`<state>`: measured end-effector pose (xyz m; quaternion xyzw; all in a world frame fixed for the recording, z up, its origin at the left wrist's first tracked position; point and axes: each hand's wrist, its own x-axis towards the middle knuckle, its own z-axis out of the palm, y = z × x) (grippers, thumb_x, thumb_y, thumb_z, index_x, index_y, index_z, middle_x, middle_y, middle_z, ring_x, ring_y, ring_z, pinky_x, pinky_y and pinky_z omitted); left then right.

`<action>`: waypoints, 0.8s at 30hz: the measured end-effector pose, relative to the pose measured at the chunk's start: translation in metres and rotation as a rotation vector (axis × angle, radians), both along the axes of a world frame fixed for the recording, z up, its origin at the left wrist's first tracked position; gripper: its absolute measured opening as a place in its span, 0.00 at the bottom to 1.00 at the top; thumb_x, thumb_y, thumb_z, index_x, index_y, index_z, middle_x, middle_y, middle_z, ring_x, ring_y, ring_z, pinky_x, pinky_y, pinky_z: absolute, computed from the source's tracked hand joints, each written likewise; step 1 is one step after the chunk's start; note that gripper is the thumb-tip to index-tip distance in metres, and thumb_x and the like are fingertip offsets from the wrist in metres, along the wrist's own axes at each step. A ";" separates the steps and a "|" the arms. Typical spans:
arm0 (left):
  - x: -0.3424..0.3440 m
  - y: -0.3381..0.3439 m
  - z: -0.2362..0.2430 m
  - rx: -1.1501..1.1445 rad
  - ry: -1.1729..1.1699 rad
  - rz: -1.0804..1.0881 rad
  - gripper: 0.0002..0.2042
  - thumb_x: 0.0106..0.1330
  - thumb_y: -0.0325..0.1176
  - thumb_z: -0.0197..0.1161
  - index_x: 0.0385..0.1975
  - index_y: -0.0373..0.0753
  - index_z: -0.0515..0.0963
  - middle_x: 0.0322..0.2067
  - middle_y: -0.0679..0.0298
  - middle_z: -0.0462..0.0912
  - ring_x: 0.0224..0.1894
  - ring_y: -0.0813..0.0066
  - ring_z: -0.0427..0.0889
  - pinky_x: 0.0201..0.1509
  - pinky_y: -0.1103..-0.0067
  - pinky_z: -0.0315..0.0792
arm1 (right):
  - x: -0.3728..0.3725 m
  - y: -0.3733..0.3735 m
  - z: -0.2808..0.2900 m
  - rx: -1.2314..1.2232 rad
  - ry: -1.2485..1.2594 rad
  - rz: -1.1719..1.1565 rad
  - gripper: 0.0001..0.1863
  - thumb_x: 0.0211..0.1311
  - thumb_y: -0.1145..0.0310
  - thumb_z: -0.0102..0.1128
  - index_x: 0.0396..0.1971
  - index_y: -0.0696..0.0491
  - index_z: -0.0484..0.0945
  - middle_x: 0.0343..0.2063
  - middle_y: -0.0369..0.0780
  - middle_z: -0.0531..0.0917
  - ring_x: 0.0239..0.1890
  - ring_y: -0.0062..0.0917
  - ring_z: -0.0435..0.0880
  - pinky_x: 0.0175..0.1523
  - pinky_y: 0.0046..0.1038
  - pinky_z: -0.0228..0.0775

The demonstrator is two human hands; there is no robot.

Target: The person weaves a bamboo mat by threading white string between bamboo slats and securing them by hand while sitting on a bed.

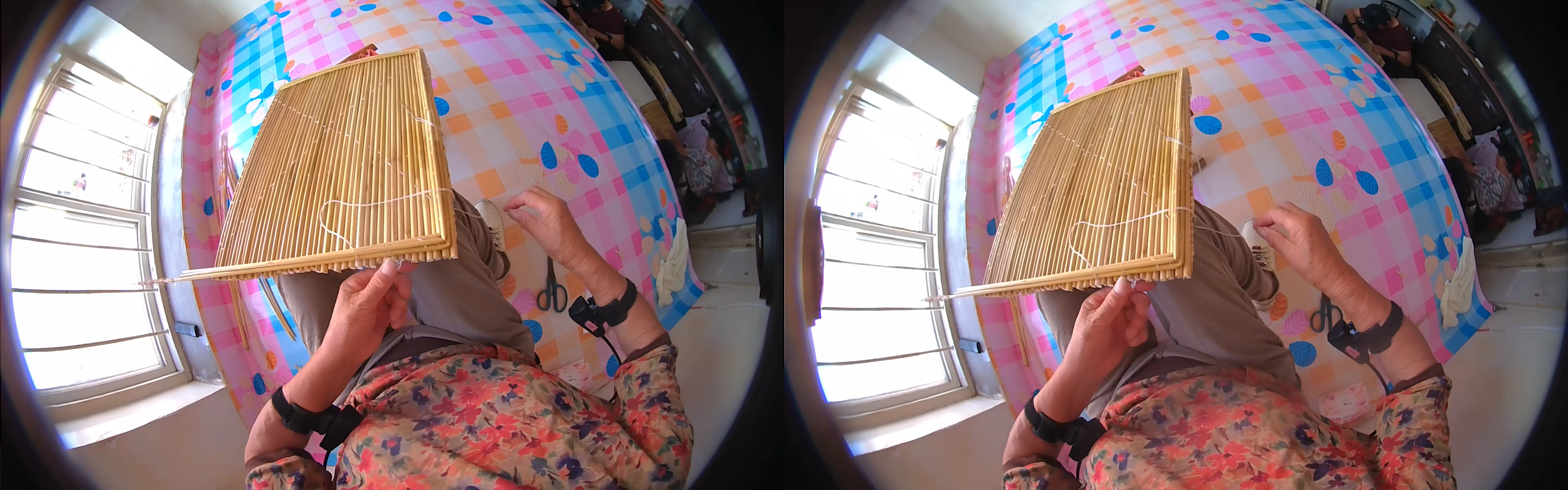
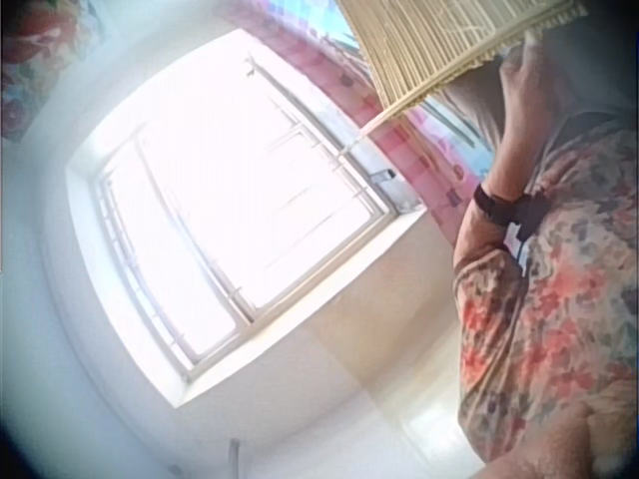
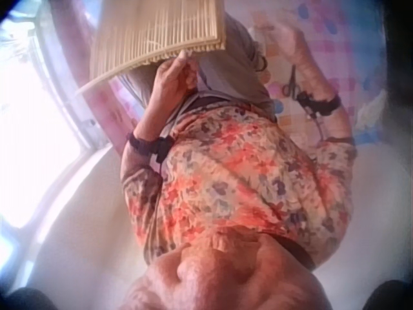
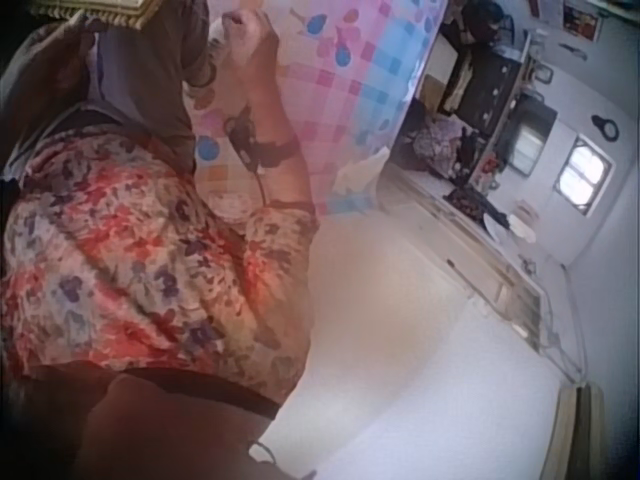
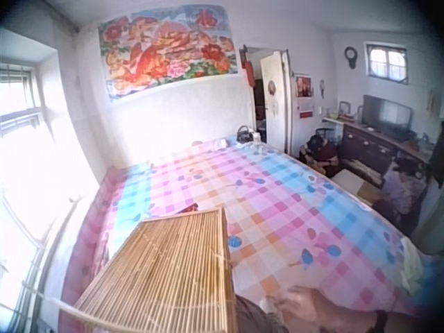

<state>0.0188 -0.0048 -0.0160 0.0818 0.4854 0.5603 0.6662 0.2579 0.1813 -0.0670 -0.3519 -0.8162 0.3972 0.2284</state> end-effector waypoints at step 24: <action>-0.016 -0.024 0.005 -0.038 0.687 -0.662 0.11 0.65 0.34 0.58 0.25 0.33 0.78 0.19 0.67 0.74 0.23 0.81 0.73 0.27 0.82 0.67 | 0.086 0.007 -0.098 -0.106 -0.309 -0.250 0.07 0.59 0.72 0.60 0.36 0.59 0.79 0.31 0.44 0.81 0.36 0.33 0.82 0.41 0.29 0.72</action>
